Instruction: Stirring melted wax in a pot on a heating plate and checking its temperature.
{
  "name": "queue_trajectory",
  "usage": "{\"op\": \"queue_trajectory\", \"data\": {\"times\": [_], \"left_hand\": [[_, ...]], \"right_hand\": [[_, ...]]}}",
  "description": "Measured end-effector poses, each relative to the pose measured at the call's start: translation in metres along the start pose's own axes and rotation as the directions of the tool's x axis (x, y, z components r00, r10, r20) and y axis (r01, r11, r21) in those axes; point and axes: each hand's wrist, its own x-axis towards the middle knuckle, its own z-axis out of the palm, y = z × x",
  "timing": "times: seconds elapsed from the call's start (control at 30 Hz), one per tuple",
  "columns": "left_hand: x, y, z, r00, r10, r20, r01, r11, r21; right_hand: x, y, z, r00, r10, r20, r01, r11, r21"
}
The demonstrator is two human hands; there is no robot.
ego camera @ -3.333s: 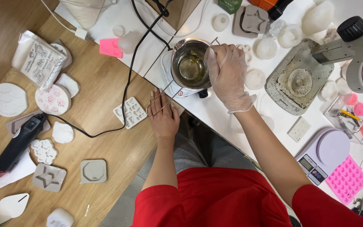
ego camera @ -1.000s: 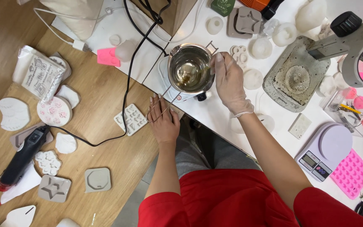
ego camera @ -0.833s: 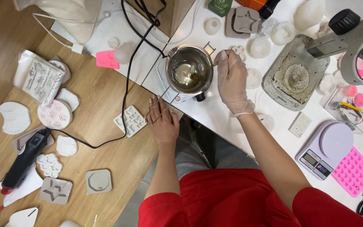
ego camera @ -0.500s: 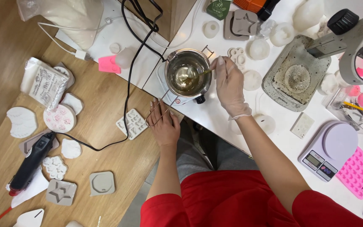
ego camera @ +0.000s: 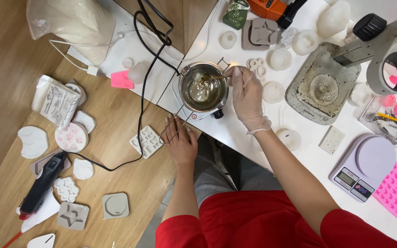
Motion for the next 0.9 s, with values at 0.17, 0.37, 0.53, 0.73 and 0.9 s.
{"op": "queue_trajectory", "data": {"times": [0.17, 0.37, 0.53, 0.73, 0.9], "left_hand": [[0.002, 0.001, 0.000, 1.000, -0.008, -0.002, 0.008, 1.000, 0.003], [0.001, 0.002, 0.000, 1.000, -0.005, 0.000, 0.005, 1.000, -0.001], [-0.003, -0.001, 0.004, 1.000, -0.009, 0.005, 0.009, 1.000, 0.001], [0.001, 0.001, 0.000, 1.000, -0.005, 0.005, 0.005, 1.000, -0.026], [0.000, 0.000, 0.000, 1.000, -0.001, -0.009, 0.001, 1.000, -0.021]], "right_hand": [[-0.001, 0.008, -0.003, 0.993, 0.021, 0.119, -0.021, 1.000, -0.004], [0.000, -0.003, -0.001, 1.000, -0.005, 0.010, 0.004, 0.998, 0.060], [0.001, 0.006, -0.008, 0.996, -0.082, 0.021, 0.083, 0.996, -0.040], [-0.001, 0.014, -0.005, 0.994, 0.011, 0.112, -0.014, 1.000, 0.024], [0.001, 0.008, -0.004, 0.998, 0.013, 0.064, -0.018, 0.997, 0.069]]}}
